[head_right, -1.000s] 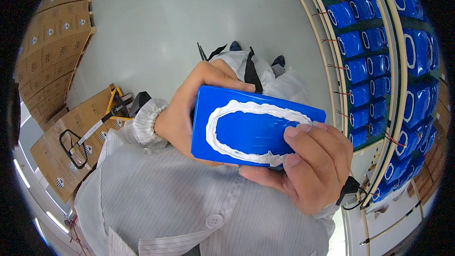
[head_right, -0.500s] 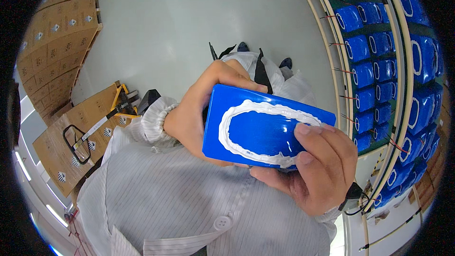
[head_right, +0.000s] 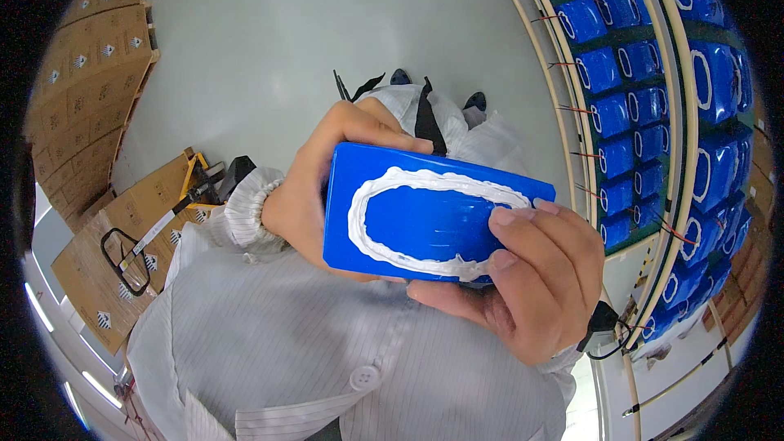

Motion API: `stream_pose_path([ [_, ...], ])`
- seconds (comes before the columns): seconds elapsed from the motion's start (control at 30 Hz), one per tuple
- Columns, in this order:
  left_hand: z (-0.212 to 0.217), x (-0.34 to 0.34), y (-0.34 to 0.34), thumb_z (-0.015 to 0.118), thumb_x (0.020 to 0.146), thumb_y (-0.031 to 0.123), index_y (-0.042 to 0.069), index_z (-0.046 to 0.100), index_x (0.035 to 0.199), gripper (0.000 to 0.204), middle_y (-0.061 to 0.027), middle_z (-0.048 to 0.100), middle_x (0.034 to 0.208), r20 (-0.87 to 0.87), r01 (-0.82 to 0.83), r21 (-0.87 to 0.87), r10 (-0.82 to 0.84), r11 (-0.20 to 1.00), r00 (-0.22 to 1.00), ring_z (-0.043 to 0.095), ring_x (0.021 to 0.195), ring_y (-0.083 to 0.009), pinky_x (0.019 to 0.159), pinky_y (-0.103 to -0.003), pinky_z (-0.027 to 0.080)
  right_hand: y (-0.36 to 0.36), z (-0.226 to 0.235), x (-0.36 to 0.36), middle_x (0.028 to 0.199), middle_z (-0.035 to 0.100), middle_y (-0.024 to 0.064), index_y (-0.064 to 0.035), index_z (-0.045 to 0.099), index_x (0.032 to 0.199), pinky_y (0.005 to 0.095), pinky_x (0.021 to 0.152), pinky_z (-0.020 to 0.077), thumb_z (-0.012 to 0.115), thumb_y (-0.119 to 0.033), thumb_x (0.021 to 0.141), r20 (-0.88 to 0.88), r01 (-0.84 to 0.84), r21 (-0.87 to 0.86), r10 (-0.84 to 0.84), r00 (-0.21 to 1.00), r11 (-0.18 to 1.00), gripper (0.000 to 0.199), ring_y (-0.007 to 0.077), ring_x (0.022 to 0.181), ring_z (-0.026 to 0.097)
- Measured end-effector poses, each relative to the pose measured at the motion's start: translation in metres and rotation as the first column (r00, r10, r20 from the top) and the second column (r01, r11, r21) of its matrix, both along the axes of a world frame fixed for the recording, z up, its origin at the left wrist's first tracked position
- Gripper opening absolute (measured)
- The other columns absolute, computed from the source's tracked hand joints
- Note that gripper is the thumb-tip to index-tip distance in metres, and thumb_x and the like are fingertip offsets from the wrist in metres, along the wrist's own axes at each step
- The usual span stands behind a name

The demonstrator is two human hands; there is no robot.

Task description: The person picks up a battery pack, presses the white sealant around its top by hand, and places it onto a rack. They repeat this process with several other battery packs, pressing the sealant on each before returning them to the rack.

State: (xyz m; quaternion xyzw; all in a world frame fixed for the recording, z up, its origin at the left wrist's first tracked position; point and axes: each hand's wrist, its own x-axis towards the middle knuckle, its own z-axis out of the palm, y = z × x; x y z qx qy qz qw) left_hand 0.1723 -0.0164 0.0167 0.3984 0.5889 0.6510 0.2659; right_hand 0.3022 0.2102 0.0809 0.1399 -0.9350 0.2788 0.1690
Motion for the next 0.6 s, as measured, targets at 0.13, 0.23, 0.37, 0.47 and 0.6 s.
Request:
stream_pose_path([
  [0.13,-0.003,-0.002,0.004,0.097,0.061,0.041,-0.002,0.044,0.133,0.099,-0.0174,0.061,0.126,-0.011,0.008,0.010,-0.008,1.000,1.000,0.056,0.101,-0.0219,0.089,-0.035,0.045,-0.002,-0.001,0.000,0.102,0.071,0.0143,-0.0063,0.053,0.106,0.0425,0.080,0.0579,0.088,-0.056,0.070,-0.010,0.020,0.000,-0.020,1.000,1.000,0.070,0.0308,0.096,0.068],
  [0.23,-0.005,0.001,0.004,0.097,0.061,0.041,-0.003,0.043,0.133,0.100,-0.0180,0.062,0.126,-0.014,0.003,-0.003,-0.003,1.000,1.000,0.056,0.101,-0.0222,0.089,-0.036,0.045,0.001,-0.003,-0.001,0.098,0.070,0.0120,-0.0071,0.053,0.104,0.0423,0.079,0.0577,0.089,-0.054,0.069,0.000,0.011,-0.014,-0.011,1.000,1.000,0.069,0.0286,0.092,0.068],
  [0.37,-0.003,-0.002,0.008,0.099,0.058,0.039,-0.002,0.042,0.133,0.102,-0.0186,0.062,0.123,-0.036,0.006,0.027,-0.005,1.000,0.999,0.056,0.100,-0.0223,0.088,-0.035,0.045,0.040,0.011,0.011,0.106,0.069,0.0141,-0.0064,0.054,0.113,0.0433,0.088,0.0533,0.088,-0.041,0.077,0.065,-0.290,-0.214,0.310,0.949,0.933,0.060,0.0266,0.098,0.065],
  [0.47,-0.003,-0.001,0.007,0.099,0.057,0.037,-0.001,0.043,0.133,0.102,-0.0183,0.062,0.122,-0.061,-0.005,0.049,0.008,0.999,0.998,0.057,0.100,-0.0223,0.087,-0.035,0.046,0.055,-0.012,0.043,0.082,0.064,0.0082,-0.0095,0.052,0.104,0.0429,0.076,0.0565,0.079,-0.026,0.088,-0.144,-0.017,-0.511,-0.066,0.987,0.860,0.035,0.0246,0.074,0.060],
  [0.6,-0.006,-0.001,0.007,0.099,0.057,0.036,-0.001,0.042,0.133,0.102,-0.0183,0.062,0.122,-0.075,0.016,0.051,-0.012,0.999,0.997,0.057,0.100,-0.0218,0.086,-0.035,0.046,0.049,-0.014,0.016,0.116,0.064,0.0248,-0.0034,0.052,0.128,0.0480,0.091,0.0535,0.059,-0.027,0.100,-0.135,0.445,-0.269,-0.491,0.861,0.854,0.038,0.0381,0.103,0.065],
])
